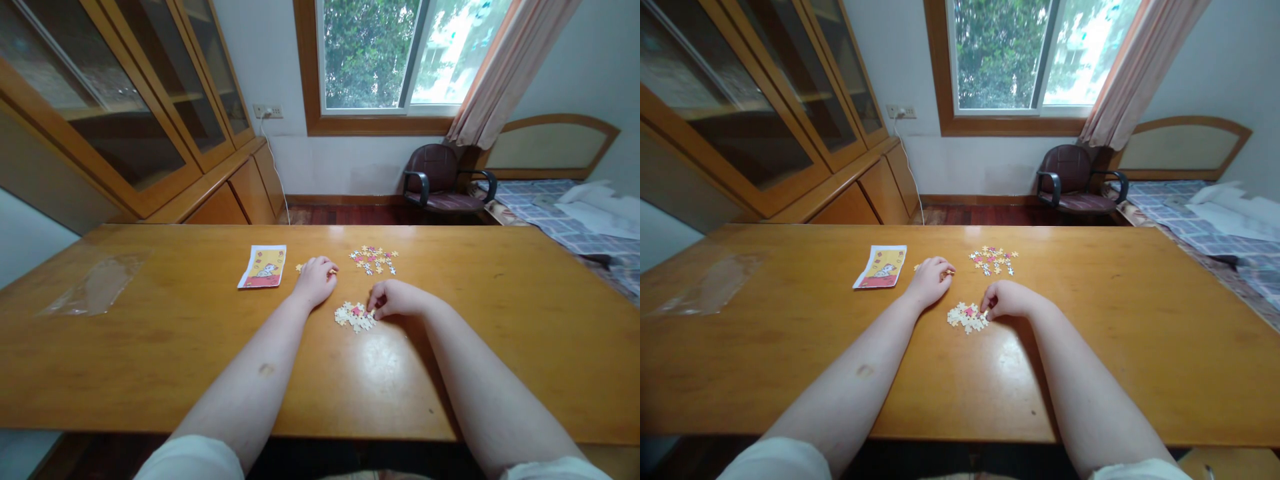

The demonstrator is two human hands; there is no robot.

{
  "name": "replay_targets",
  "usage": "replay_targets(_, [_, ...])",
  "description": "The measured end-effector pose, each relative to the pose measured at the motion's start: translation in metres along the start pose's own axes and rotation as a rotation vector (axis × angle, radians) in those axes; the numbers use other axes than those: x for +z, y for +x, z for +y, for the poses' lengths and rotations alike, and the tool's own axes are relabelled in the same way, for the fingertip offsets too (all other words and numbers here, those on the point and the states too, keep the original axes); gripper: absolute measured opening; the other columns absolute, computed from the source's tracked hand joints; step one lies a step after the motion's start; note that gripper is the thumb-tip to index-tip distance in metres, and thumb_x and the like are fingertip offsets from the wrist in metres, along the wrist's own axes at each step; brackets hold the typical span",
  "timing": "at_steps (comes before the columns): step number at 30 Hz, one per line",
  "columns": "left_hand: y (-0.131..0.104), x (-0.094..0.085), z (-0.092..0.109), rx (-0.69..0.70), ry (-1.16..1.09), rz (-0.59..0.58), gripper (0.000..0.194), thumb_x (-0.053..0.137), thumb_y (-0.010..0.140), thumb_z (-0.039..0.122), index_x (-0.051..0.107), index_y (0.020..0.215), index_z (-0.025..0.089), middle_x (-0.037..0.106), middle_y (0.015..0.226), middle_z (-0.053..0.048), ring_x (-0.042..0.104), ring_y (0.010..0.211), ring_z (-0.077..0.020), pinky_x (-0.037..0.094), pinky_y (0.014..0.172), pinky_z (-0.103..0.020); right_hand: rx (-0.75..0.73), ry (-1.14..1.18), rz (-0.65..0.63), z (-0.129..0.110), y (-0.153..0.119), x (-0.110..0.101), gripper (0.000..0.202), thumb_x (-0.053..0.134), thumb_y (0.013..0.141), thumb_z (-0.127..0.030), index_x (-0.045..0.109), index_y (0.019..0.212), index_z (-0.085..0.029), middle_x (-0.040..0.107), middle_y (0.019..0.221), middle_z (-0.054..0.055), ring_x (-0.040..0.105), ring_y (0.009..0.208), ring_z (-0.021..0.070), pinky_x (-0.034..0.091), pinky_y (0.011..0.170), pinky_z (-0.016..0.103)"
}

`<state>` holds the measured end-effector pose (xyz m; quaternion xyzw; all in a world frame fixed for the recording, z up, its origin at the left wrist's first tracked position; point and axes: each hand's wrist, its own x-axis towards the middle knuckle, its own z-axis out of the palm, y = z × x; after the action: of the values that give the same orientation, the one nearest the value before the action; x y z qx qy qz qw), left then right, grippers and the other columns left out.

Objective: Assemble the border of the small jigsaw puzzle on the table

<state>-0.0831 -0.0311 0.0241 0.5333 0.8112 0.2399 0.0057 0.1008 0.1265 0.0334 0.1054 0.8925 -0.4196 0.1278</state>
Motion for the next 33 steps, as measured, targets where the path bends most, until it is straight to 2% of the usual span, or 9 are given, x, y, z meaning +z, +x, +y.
replay_targets(4, [0.000, 0.000, 0.000, 0.004, -0.013, 0.004, 0.023, 0.050, 0.079, 0.019, 0.069, 0.091, 0.023, 0.062, 0.099, -0.005, 0.053, 0.097, -0.0224, 0.042, 0.088, -0.037, 0.047, 0.050, 0.032, 0.002, -0.003, -0.002, 0.019, 0.074, 0.059, -0.028, 0.073, 0.075, -0.017, 0.063, 0.067, 0.000, 0.054, 0.063, 0.0124, 0.041, 0.060, 0.024])
replay_targets(8, [0.000, 0.001, 0.000, 0.008, -0.020, 0.008, 0.023, 0.050, 0.079, 0.018, 0.069, 0.090, 0.022, 0.063, 0.099, -0.005, 0.054, 0.096, -0.0221, 0.042, 0.088, -0.037, 0.048, 0.243, 0.087, 0.009, -0.003, -0.005, 0.021, 0.073, 0.062, -0.033, 0.069, 0.071, -0.015, 0.067, 0.069, 0.002, 0.058, 0.065, 0.0136, 0.044, 0.064, 0.025])
replay_targets(11, [0.001, 0.002, 0.000, 0.023, -0.024, 0.004, 0.023, 0.049, 0.078, 0.017, 0.069, 0.091, 0.022, 0.063, 0.098, -0.005, 0.054, 0.096, -0.0219, 0.042, 0.088, -0.037, 0.077, 0.334, 0.295, 0.016, 0.005, -0.002, 0.019, 0.071, 0.063, -0.032, 0.066, 0.072, -0.015, 0.068, 0.069, 0.003, 0.060, 0.065, 0.0144, 0.046, 0.065, 0.026])
replay_targets(14, [0.001, 0.003, 0.000, 0.049, -0.028, -0.001, 0.024, 0.049, 0.078, 0.016, 0.068, 0.092, 0.022, 0.064, 0.097, -0.005, 0.054, 0.095, -0.0219, 0.042, 0.088, -0.037, 0.166, 0.292, 0.514, 0.017, 0.019, 0.007, 0.017, 0.070, 0.066, -0.028, 0.066, 0.076, -0.016, 0.069, 0.073, 0.003, 0.061, 0.066, 0.0142, 0.046, 0.065, 0.026])
replay_targets(18, [0.001, 0.005, 0.001, 0.069, -0.032, -0.016, 0.023, 0.048, 0.079, 0.016, 0.068, 0.089, 0.022, 0.064, 0.096, -0.005, 0.054, 0.096, -0.0218, 0.042, 0.088, -0.037, 0.215, 0.077, 0.619, 0.008, 0.031, 0.017, 0.014, 0.070, 0.070, -0.031, 0.068, 0.079, -0.020, 0.069, 0.076, 0.001, 0.060, 0.068, 0.0142, 0.044, 0.065, 0.025])
replay_targets(23, [-0.001, 0.003, 0.003, 0.109, -0.037, -0.062, 0.023, 0.047, 0.079, 0.015, 0.068, 0.087, 0.022, 0.064, 0.094, -0.005, 0.054, 0.095, -0.0213, 0.041, 0.089, -0.037, 0.129, -0.169, 0.621, 0.002, 0.026, 0.015, 0.017, 0.060, 0.079, -0.033, 0.070, 0.084, -0.022, 0.068, 0.081, 0.002, 0.057, 0.073, 0.0146, 0.041, 0.067, 0.025])
replay_targets(27, [-0.001, 0.001, 0.003, 0.137, -0.045, -0.074, 0.026, 0.046, 0.079, 0.015, 0.069, 0.088, 0.023, 0.064, 0.094, -0.005, 0.054, 0.095, -0.0209, 0.041, 0.091, -0.037, 0.052, -0.261, 0.509, 0.001, 0.017, 0.012, 0.020, 0.053, 0.082, -0.026, 0.072, 0.083, -0.021, 0.066, 0.084, 0.003, 0.056, 0.074, 0.0140, 0.041, 0.068, 0.024])
replay_targets(33, [-0.002, -0.001, 0.005, 0.165, -0.053, -0.138, 0.027, 0.046, 0.081, 0.016, 0.071, 0.088, 0.024, 0.064, 0.095, -0.004, 0.054, 0.096, -0.0205, 0.041, 0.092, -0.037, 0.008, -0.311, 0.406, -0.008, 0.018, 0.019, 0.029, 0.055, 0.084, -0.030, 0.070, 0.108, -0.025, 0.064, 0.094, 0.005, 0.058, 0.080, 0.0161, 0.042, 0.077, 0.026])
